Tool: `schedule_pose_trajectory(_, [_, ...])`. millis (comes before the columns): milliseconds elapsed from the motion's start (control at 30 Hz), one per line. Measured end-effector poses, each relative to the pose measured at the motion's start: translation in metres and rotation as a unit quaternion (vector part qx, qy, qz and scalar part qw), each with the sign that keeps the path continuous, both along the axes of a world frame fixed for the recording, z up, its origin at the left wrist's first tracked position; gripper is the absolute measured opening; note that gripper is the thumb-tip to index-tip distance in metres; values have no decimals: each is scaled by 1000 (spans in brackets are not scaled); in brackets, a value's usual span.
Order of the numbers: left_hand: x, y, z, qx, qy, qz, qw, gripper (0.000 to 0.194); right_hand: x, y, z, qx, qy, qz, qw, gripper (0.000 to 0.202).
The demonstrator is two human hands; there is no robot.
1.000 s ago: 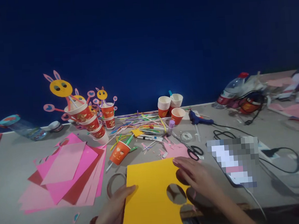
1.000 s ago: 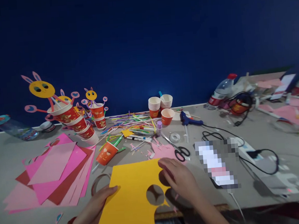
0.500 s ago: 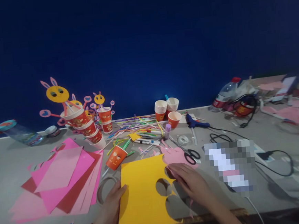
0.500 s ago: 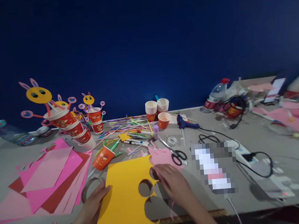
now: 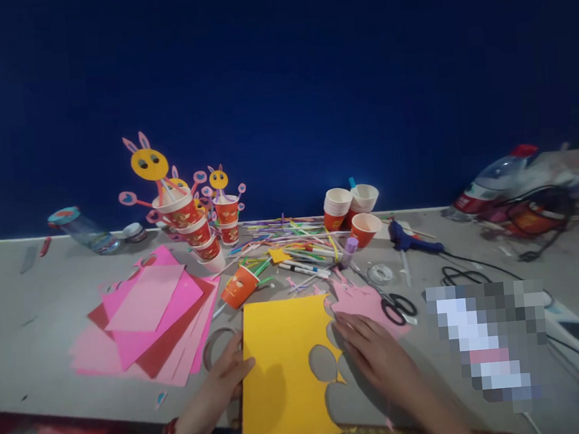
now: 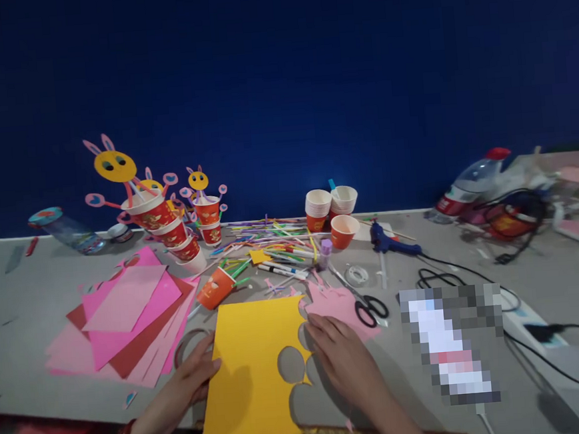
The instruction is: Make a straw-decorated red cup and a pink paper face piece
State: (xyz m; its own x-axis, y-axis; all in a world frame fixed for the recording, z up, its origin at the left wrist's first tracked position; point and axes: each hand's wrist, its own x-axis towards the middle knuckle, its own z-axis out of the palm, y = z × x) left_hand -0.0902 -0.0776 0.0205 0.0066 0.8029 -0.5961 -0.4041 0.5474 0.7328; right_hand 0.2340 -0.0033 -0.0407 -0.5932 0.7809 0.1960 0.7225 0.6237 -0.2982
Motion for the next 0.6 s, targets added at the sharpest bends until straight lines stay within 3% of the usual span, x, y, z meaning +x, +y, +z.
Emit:
schedule_pose_trajectory(167, [-7, -3, -13, 65, 114, -83, 988, 88, -3, -3, -3, -2, -1, 9, 1000, 43])
schedule_pose_trajectory(300, [-1, -3, -10, 52, 66, -67, 994, 85, -7, -3, 5, -26, 39, 13, 999, 34])
schedule_pose_trajectory(400, [1, -3, -3, 27, -3, -25, 999, 81, -7, -6, 14, -87, 130, -27, 987, 33])
schedule_pose_trajectory(467, [0, -4, -1, 26, -49, -16, 998, 77, -6, -9, 21, -162, 223, -90, 957, 37])
schedule_pose_trajectory(600, [-5, -6, -10, 35, -71, -42, 996, 74, -8, -16, 29, -313, 387, -197, 845, 50])
